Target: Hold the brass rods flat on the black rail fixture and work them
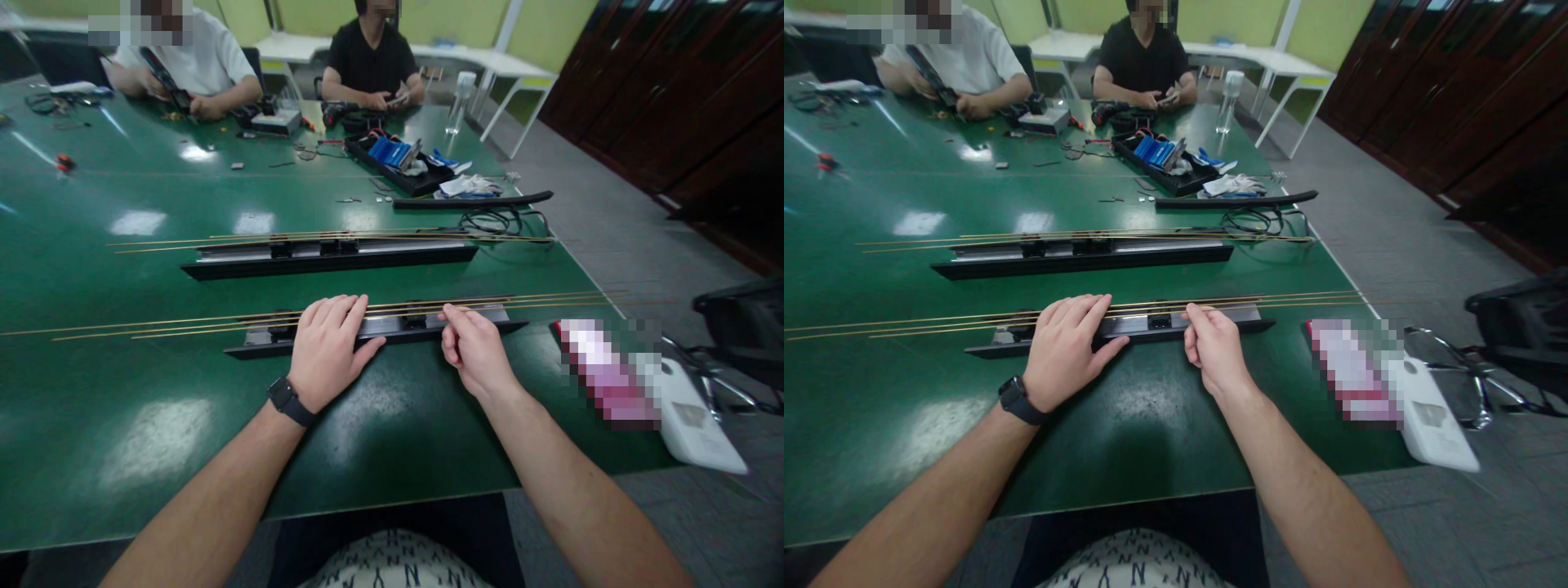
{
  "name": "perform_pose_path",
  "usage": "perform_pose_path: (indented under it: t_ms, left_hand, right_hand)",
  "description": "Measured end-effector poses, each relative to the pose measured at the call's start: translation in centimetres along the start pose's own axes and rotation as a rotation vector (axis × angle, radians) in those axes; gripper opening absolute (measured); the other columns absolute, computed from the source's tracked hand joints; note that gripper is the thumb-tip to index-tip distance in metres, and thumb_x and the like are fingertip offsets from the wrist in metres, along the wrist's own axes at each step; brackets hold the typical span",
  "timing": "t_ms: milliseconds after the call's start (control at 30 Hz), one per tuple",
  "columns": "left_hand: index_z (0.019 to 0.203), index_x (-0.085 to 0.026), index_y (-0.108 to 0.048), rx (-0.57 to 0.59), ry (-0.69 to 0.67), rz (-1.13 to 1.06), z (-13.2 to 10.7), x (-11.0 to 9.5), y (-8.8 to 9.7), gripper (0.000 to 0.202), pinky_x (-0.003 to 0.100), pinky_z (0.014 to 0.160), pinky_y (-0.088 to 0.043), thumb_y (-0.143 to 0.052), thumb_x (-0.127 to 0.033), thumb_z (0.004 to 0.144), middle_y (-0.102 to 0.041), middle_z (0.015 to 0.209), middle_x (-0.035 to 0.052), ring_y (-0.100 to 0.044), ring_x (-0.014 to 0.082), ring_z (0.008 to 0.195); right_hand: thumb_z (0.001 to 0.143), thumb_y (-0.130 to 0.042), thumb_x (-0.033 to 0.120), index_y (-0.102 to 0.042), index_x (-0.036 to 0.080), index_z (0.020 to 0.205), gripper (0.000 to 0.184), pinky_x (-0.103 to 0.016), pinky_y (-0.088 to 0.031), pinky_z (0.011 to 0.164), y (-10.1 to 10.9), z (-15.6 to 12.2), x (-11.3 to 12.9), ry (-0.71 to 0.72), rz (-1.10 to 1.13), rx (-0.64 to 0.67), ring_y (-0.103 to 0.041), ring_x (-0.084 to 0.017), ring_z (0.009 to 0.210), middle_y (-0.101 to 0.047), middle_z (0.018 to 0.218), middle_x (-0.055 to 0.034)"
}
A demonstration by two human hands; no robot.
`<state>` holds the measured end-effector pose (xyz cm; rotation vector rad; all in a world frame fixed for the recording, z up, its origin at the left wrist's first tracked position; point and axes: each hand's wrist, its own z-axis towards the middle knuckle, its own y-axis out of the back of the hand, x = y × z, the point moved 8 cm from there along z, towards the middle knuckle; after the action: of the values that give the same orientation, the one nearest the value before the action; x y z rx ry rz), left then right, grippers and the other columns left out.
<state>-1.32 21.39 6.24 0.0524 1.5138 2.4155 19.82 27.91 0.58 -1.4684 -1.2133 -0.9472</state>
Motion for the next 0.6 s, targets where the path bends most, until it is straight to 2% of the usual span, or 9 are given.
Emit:
perform_pose_path:
  t_ms: [600]
  left_hand:
    - [0.143, -0.015, -0.056, 0.001, 0.005, -0.008, -0.02, 0.11, -0.06, 0.059, 0.051, 0.112, -0.039, -0.057, -0.051, 0.097, -0.065, 0.136, 0.0166, -0.058, 0.0341, 0.127]
  right_hand:
    - [0.081, -0.078, 0.047, -0.066, 0.017, 0.086, 0.033, -0.018, -0.019, 0.030, -0.27, -0.14, 0.17, -0.009, -0.016, 0.024, -0.037, -0.007, 0.030, -0.051, 0.043, 0.0065]
